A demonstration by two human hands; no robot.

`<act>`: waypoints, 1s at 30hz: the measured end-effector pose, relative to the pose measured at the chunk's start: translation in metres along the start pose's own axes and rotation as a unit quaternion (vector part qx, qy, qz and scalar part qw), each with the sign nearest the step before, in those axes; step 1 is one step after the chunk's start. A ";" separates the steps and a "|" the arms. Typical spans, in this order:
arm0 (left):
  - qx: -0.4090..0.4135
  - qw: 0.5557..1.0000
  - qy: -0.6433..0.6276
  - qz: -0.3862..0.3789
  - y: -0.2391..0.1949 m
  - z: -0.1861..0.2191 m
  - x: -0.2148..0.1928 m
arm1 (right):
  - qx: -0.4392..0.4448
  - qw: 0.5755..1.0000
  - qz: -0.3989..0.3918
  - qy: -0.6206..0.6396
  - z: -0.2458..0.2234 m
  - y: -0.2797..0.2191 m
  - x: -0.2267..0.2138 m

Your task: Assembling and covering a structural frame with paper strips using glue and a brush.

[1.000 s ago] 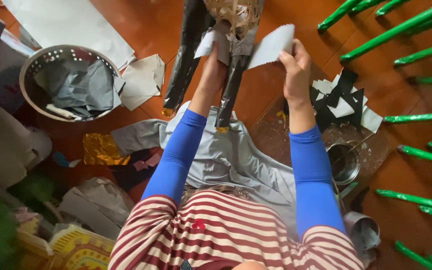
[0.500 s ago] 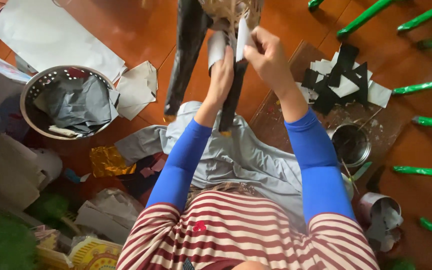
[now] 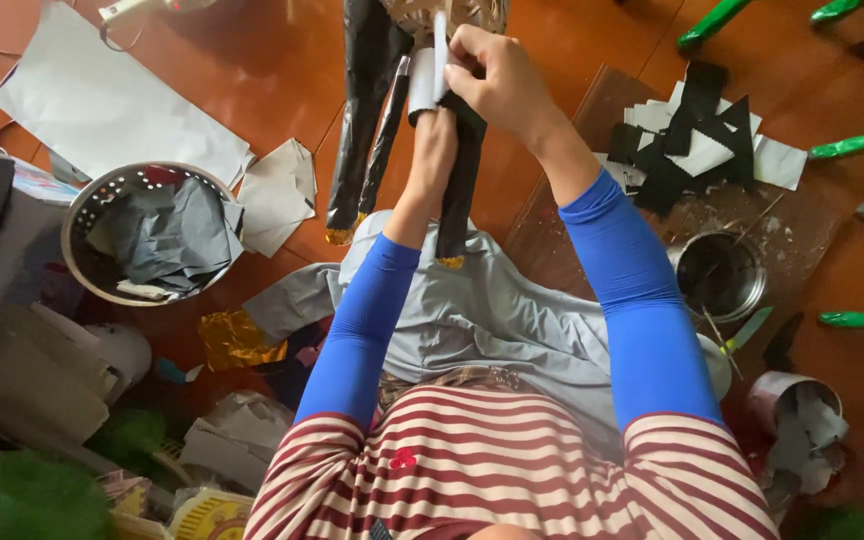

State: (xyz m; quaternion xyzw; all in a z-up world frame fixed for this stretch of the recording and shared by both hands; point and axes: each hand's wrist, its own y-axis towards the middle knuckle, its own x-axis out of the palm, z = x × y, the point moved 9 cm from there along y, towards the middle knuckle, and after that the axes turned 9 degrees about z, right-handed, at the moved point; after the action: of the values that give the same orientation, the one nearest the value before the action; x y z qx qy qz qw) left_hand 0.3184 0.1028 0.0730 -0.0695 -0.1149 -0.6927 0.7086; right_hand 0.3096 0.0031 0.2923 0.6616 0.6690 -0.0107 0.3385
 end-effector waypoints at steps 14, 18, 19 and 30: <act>-0.165 0.918 -0.355 0.058 -0.001 0.016 -0.002 | -0.390 0.849 -0.074 -0.347 -0.007 -0.044 0.030; -0.147 0.935 -0.298 0.128 -0.012 0.033 -0.012 | -0.449 0.784 -0.055 -0.424 -0.018 -0.042 0.029; -0.148 0.935 -0.296 0.127 -0.011 0.021 -0.014 | -0.447 0.786 -0.054 -0.425 -0.019 -0.040 0.029; -0.057 0.971 -0.179 0.148 -0.009 0.037 -0.025 | -0.473 0.796 -0.086 -0.368 -0.008 -0.024 0.058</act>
State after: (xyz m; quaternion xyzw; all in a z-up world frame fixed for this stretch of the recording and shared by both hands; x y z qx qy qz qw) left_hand 0.3070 0.1363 0.1013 -0.2492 -0.1885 -0.5617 0.7661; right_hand 0.2905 0.0547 0.2612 0.3058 0.4700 0.0354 0.8273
